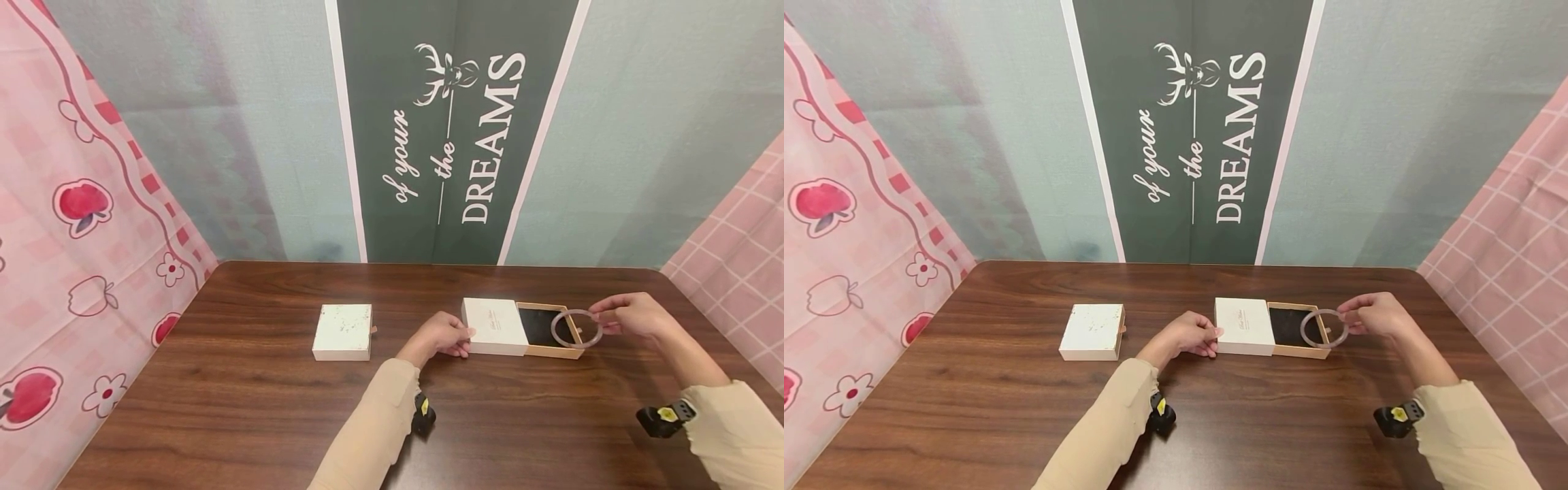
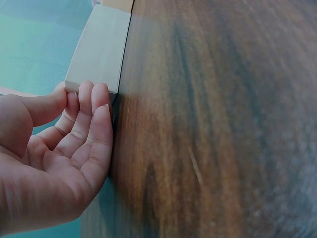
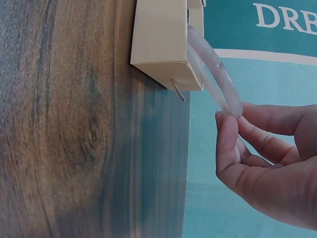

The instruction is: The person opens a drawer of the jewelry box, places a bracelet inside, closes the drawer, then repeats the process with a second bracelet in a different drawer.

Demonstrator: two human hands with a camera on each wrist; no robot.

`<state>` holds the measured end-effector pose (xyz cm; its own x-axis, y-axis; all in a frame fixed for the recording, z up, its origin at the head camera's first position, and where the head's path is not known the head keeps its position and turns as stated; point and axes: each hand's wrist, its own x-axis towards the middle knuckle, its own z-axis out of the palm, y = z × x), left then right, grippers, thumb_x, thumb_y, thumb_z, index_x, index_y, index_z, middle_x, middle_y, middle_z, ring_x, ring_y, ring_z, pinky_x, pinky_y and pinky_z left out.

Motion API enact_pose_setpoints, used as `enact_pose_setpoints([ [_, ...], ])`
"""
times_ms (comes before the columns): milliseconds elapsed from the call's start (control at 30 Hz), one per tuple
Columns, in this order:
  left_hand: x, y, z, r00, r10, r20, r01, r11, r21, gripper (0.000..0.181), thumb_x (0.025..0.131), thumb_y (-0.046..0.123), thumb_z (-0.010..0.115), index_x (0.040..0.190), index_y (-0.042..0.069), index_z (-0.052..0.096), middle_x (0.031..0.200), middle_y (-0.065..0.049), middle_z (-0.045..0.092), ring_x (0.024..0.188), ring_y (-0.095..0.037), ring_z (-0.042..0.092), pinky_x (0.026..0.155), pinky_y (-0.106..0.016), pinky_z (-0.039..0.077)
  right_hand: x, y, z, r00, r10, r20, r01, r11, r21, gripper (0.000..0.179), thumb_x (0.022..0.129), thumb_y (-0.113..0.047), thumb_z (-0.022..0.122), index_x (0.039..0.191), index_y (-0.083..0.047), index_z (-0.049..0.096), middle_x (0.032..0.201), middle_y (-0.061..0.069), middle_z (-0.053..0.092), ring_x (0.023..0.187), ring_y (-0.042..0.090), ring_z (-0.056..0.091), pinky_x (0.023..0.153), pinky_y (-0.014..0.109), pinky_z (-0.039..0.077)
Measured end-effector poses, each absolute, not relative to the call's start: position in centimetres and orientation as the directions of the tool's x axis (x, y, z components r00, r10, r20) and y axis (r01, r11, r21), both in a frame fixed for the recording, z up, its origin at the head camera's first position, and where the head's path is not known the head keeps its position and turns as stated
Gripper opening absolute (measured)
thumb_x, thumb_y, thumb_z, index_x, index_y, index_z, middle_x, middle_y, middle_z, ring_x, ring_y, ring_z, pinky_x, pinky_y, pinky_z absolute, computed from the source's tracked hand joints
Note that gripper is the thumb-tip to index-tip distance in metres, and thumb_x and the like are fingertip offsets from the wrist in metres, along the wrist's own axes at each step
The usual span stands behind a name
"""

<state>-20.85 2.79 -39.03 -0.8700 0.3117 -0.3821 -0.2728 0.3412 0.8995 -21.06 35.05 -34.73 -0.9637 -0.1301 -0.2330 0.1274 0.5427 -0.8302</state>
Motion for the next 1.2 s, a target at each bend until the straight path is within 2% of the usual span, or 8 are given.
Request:
enact_pose_setpoints([
  [1200,-21.0,2.81,-39.2,-0.869,0.308,-0.386,-0.278,0.342,0.898,0.025,0.089,0.015,0.06,0.068,0.002,0.056,0.056,-0.004,0.055,0.048,-0.009,0.053,0.047,-0.017,0.046,-21.26,34.52,-34.93,-0.958,-0.192,-0.214,0.093,0.498,-0.862,0.027,0.088,0.009,0.047,0.105,0.029,0.042,0.085,0.007,0.06,0.072,0.01,0.06,0.067,0.031,0.053],
])
